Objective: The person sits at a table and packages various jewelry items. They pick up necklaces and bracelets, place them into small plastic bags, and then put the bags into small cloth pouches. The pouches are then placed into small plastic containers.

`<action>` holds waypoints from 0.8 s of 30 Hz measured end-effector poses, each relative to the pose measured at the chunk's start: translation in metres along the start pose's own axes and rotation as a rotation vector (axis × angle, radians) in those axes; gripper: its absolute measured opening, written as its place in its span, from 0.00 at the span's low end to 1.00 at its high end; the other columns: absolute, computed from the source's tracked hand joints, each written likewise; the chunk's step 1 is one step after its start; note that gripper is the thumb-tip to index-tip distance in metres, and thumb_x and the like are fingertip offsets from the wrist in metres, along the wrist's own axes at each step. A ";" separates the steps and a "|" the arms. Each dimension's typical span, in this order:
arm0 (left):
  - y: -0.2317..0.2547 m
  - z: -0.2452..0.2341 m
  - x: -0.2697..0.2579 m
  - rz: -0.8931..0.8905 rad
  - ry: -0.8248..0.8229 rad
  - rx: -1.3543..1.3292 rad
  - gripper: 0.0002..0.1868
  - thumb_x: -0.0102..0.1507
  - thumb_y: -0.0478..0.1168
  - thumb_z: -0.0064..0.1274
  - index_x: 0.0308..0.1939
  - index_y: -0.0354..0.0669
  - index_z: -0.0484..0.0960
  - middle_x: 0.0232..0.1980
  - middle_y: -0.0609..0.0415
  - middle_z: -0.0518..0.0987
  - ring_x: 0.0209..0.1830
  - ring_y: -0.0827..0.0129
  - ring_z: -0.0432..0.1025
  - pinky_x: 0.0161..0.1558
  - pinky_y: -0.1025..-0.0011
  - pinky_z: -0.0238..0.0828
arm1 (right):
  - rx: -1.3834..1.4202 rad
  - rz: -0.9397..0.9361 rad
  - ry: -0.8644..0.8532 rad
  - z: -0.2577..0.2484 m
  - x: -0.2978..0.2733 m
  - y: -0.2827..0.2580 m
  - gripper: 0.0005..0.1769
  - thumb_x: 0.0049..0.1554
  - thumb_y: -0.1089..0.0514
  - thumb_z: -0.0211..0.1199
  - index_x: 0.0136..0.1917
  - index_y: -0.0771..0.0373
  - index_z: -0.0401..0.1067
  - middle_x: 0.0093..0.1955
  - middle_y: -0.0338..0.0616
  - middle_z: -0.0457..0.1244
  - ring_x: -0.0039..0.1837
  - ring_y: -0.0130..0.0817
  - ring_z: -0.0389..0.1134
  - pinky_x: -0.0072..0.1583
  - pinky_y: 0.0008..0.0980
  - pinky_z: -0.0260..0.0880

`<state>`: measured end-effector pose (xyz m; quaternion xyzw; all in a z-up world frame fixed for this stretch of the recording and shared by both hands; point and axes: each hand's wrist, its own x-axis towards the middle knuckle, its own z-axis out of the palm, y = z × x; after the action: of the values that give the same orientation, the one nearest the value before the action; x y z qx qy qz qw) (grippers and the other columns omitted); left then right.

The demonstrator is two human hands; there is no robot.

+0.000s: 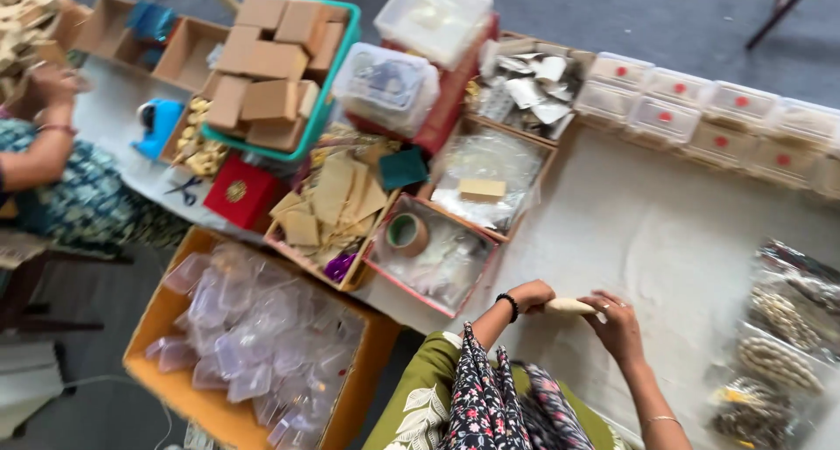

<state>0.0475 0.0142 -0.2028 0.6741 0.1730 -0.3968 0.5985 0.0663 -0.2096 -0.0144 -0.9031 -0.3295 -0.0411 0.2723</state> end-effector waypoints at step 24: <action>-0.284 -0.132 -0.383 -0.197 1.784 0.069 0.26 0.54 0.49 0.61 0.53 0.43 0.81 0.48 0.44 0.84 0.47 0.49 0.78 0.48 0.55 0.76 | 1.202 1.084 0.056 0.066 -0.075 0.040 0.18 0.70 0.50 0.64 0.66 0.62 0.68 0.53 0.41 0.70 0.51 0.36 0.74 0.41 0.23 0.65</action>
<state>-0.3499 0.2952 -0.1126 0.7314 0.6186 0.2199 0.1844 0.0260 -0.2435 -0.1081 -0.6352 0.1951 0.2579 0.7014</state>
